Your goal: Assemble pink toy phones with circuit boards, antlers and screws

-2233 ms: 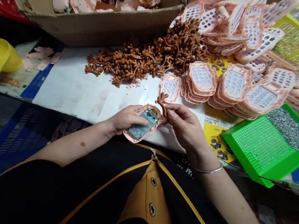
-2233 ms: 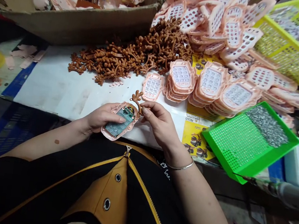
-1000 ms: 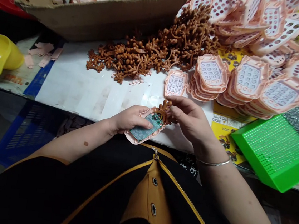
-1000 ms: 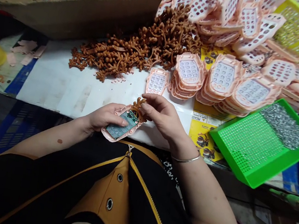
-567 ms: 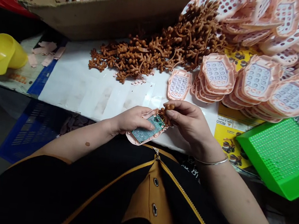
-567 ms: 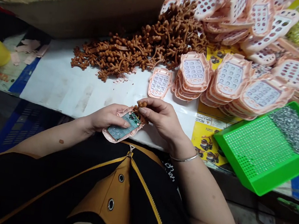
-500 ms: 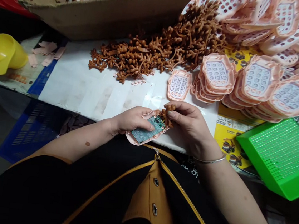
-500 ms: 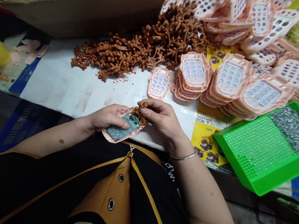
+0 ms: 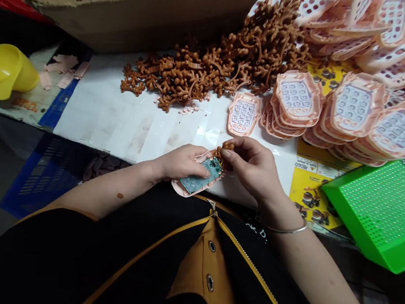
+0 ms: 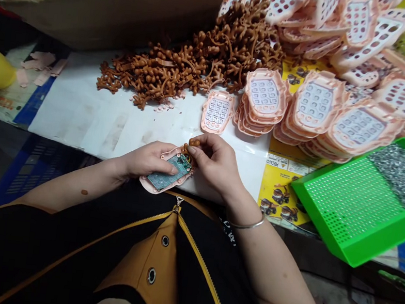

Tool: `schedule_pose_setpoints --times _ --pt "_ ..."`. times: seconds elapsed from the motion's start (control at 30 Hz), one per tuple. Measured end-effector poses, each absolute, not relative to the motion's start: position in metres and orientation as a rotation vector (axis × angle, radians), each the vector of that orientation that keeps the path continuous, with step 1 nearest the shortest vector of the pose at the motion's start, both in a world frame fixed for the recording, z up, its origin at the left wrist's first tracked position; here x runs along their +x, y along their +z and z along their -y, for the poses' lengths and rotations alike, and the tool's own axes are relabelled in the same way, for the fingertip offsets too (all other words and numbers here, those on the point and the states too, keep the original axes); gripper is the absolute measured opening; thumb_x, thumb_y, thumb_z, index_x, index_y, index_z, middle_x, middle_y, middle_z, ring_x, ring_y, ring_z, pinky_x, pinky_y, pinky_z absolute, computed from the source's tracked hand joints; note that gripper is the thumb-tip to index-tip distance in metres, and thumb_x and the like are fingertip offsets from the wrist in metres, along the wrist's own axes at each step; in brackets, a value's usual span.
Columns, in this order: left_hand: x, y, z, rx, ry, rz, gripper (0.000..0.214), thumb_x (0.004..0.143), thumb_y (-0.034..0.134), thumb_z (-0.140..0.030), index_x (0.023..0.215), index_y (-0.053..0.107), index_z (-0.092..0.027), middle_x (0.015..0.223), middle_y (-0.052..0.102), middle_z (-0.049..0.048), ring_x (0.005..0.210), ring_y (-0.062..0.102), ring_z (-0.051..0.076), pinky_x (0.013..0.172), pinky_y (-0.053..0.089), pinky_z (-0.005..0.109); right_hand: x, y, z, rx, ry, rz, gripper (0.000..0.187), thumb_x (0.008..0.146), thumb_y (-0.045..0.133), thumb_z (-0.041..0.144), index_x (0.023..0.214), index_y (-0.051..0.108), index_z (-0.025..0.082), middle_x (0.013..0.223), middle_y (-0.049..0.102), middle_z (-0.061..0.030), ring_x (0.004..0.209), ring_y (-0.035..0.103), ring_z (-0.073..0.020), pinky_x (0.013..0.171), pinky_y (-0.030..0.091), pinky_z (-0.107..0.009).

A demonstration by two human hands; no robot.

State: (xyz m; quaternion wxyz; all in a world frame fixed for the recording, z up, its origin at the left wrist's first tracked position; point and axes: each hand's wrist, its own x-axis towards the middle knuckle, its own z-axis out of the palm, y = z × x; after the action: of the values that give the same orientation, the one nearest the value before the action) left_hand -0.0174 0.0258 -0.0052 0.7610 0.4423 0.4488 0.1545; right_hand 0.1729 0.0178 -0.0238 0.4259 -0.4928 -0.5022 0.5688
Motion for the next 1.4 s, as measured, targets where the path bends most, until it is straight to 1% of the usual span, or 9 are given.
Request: schedule_pose_setpoints --times 0.1,0.3,0.4,0.67,0.77,0.97,1.2,1.3,1.4 --pt "-0.018 -0.007 -0.027 0.989 0.321 -0.946 0.025 0.057 0.07 -0.021 0.08 0.063 -0.014 0.071 0.068 0.0006 0.061 0.062 0.014 0.058 0.048 0.025 0.169 -0.023 -0.014 -1.37 1.234 1.33 0.023 0.071 0.079 0.035 0.082 0.066 0.02 0.077 0.065 -0.0013 0.068 0.058 -0.0131 0.058 0.047 -0.026" --pt "-0.023 -0.01 -0.025 0.963 0.36 -0.883 0.032 0.057 0.074 -0.021 0.086 0.065 -0.012 0.076 0.071 0.0027 0.066 0.064 0.016 0.063 0.05 0.026 0.164 -0.018 -0.021 -1.261 1.573 1.093 0.039 0.06 0.085 0.046 0.076 0.063 0.017 0.062 0.062 0.0028 0.047 0.048 -0.0078 0.044 0.039 -0.023" --pt "-0.025 -0.009 -0.023 0.854 0.436 -0.85 0.033 0.059 0.076 -0.02 0.089 0.066 -0.01 0.078 0.073 0.0059 0.067 0.066 0.017 0.065 0.051 0.027 0.171 -0.014 -0.027 -1.243 1.526 1.163 0.042 0.069 0.077 0.056 0.083 0.068 0.017 0.065 0.064 0.0015 0.049 0.049 -0.0079 0.046 0.039 -0.023" --pt "-0.036 -0.001 -0.041 0.504 0.748 -0.789 0.036 0.064 0.069 -0.015 0.1 0.063 -0.009 0.079 0.072 0.009 0.067 0.069 0.019 0.066 0.054 0.03 0.189 -0.015 -0.045 -1.695 0.068 2.204 0.025 0.091 0.057 0.035 0.096 0.072 0.014 0.095 0.066 -0.0136 0.07 0.052 -0.0173 0.055 0.027 -0.029" --pt "-0.033 0.002 -0.047 0.495 0.769 -0.799 0.035 0.068 0.066 -0.015 0.102 0.062 -0.008 0.076 0.07 0.0079 0.065 0.068 0.017 0.066 0.054 0.029 0.187 -0.02 -0.039 -1.7 -0.134 2.424 0.026 0.095 0.048 0.025 0.087 0.07 0.014 0.091 0.063 -0.0136 0.069 0.046 -0.0174 0.055 0.021 -0.031" --pt "-0.015 0.001 -0.055 0.464 0.747 -0.809 0.027 0.069 0.064 -0.01 0.097 0.063 -0.009 0.076 0.072 0.0071 0.065 0.068 0.017 0.068 0.054 0.029 0.189 -0.027 0.004 -1.337 -0.322 2.402 0.017 0.093 0.054 0.017 0.088 0.07 0.018 0.083 0.063 -0.0091 0.069 0.046 -0.0176 0.058 0.033 -0.03" --pt "-0.01 0.004 -0.053 0.487 0.672 -0.824 0.029 0.068 0.068 -0.009 0.097 0.067 -0.007 0.082 0.074 0.0095 0.071 0.07 0.017 0.075 0.055 0.029 0.2 -0.028 0.033 -1.053 0.102 2.161 0.029 0.088 0.063 0.015 0.105 0.07 0.037 0.108 0.07 -0.0027 0.1 0.062 -0.0205 0.095 0.048 -0.041" --pt "-0.011 0.014 -0.049 0.502 0.661 -0.765 0.022 0.066 0.068 -0.012 0.087 0.068 -0.008 0.076 0.073 0.0087 0.065 0.068 0.017 0.071 0.056 0.028 0.198 -0.028 0.035 -1.135 0.521 1.63 0.036 0.083 0.073 0.033 0.118 0.066 0.038 0.122 0.065 -0.006 0.115 0.06 -0.0246 0.104 0.046 -0.045" --pt "-0.009 0.026 -0.045 0.539 0.593 -0.698 0.017 0.065 0.068 -0.015 0.081 0.067 -0.008 0.07 0.07 0.0064 0.06 0.066 0.015 0.067 0.055 0.028 0.19 -0.027 0.034 -1.04 1.287 1.081 0.059 0.086 0.057 0.063 0.137 0.052 0.033 0.133 0.062 -0.0102 0.123 0.058 -0.027 0.105 0.047 -0.049"
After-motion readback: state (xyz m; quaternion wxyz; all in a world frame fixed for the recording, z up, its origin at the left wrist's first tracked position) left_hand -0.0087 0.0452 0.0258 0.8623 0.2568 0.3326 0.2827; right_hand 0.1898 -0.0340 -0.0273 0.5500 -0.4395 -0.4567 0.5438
